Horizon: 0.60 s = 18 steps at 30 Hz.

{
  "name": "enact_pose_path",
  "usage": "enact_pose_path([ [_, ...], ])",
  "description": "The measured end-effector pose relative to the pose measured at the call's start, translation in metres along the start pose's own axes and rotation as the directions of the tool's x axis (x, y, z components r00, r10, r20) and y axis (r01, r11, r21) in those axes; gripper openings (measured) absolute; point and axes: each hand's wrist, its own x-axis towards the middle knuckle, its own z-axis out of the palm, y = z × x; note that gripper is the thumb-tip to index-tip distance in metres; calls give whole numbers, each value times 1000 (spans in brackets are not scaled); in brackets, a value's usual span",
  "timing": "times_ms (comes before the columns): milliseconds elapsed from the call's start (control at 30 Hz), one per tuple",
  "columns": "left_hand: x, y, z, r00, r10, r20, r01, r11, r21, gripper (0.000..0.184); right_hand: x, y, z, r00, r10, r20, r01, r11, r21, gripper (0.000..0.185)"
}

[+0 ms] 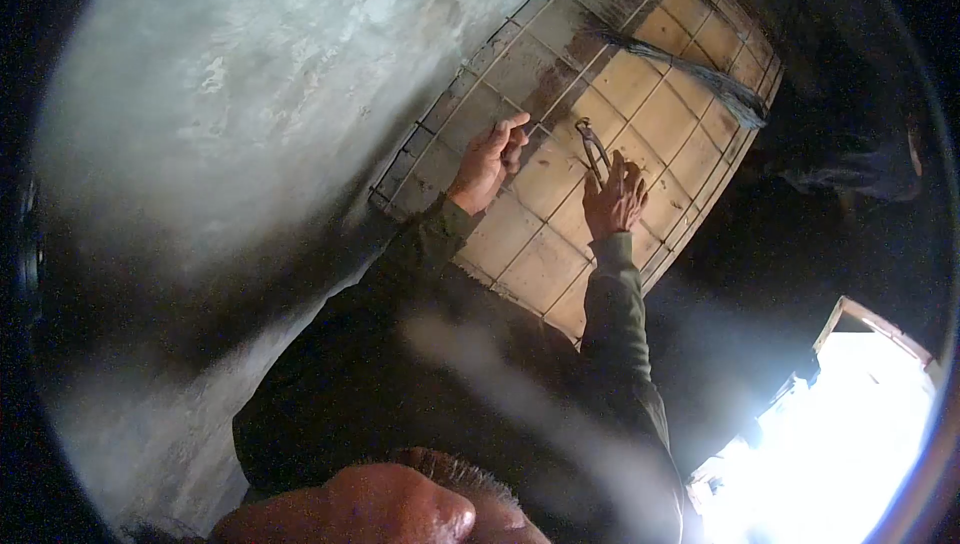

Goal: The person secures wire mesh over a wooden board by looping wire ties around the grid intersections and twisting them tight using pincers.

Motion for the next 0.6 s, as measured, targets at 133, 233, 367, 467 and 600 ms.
enact_pose_path([
  [133, 20, 5, 6, 998, 62, 5, -62, 998, 24, 62, 20, -52, -37, 965, -172, 197, -16, 712, 702, 46],
  [233, 23, 19, 25, 991, 129, 41, -126, 990, -70, 60, 28, -88, -38, 925, -264, 273, -114, 492, 863, 41],
  [367, 23, 31, 17, 971, 196, 137, -193, 981, -34, 54, 36, -100, -38, 962, -200, 186, -101, 374, 922, 26],
  [467, 19, 32, 7, 973, 193, 126, -183, 979, -86, 44, 33, -92, -49, 960, -162, 228, -115, 514, 850, 19],
  [600, 13, 40, -3, 977, 208, 42, -203, 975, -93, 28, 30, -82, -60, 983, -179, 40, 97, 690, 717, 16],
])
